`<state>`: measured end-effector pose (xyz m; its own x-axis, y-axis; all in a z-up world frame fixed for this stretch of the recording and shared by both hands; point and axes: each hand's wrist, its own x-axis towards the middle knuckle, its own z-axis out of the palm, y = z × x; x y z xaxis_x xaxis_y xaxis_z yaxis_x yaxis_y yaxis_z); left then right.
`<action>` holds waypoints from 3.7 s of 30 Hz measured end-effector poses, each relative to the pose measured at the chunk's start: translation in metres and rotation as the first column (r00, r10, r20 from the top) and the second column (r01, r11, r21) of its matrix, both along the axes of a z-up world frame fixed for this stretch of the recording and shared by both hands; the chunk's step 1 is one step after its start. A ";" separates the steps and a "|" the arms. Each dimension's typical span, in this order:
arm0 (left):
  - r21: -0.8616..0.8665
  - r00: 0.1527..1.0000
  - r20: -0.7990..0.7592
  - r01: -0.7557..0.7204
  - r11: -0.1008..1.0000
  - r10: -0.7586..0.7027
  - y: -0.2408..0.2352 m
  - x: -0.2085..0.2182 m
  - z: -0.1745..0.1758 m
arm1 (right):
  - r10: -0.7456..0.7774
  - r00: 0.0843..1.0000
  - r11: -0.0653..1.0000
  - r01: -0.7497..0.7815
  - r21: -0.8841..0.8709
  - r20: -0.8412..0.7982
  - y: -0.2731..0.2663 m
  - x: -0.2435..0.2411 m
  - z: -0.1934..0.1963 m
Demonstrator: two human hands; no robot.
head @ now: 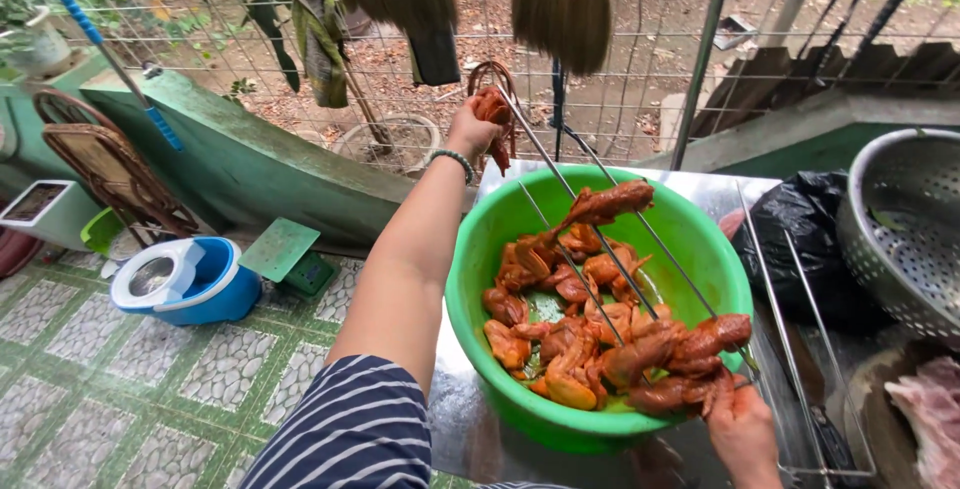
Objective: Seasoning whole plucked birds in a bowl and then skewering them onto metal rods for grilling.
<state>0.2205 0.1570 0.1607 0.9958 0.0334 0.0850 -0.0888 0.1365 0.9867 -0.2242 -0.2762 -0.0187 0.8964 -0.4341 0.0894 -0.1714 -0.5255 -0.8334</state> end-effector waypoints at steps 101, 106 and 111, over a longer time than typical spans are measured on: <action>0.373 0.581 -0.785 0.168 0.913 0.214 -0.074 -0.230 -0.197 | -0.107 0.993 0.982 0.097 -0.165 -0.055 0.023 -0.017 0.048; -0.211 0.604 -0.792 -0.134 0.968 -0.089 -0.028 -0.203 -0.269 | -0.082 0.996 0.989 0.078 -0.123 -0.029 0.034 -0.017 0.072; -0.462 0.771 -0.605 -0.134 0.877 -0.201 -0.033 -0.186 -0.174 | -0.102 0.994 0.989 0.099 -0.110 -0.027 0.029 -0.018 0.054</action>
<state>0.0345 0.1244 -0.0129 0.8159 -0.1336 -0.5626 0.5281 0.5684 0.6309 -0.2425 -0.2470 0.0354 0.8518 -0.5116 0.1124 -0.2539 -0.5910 -0.7657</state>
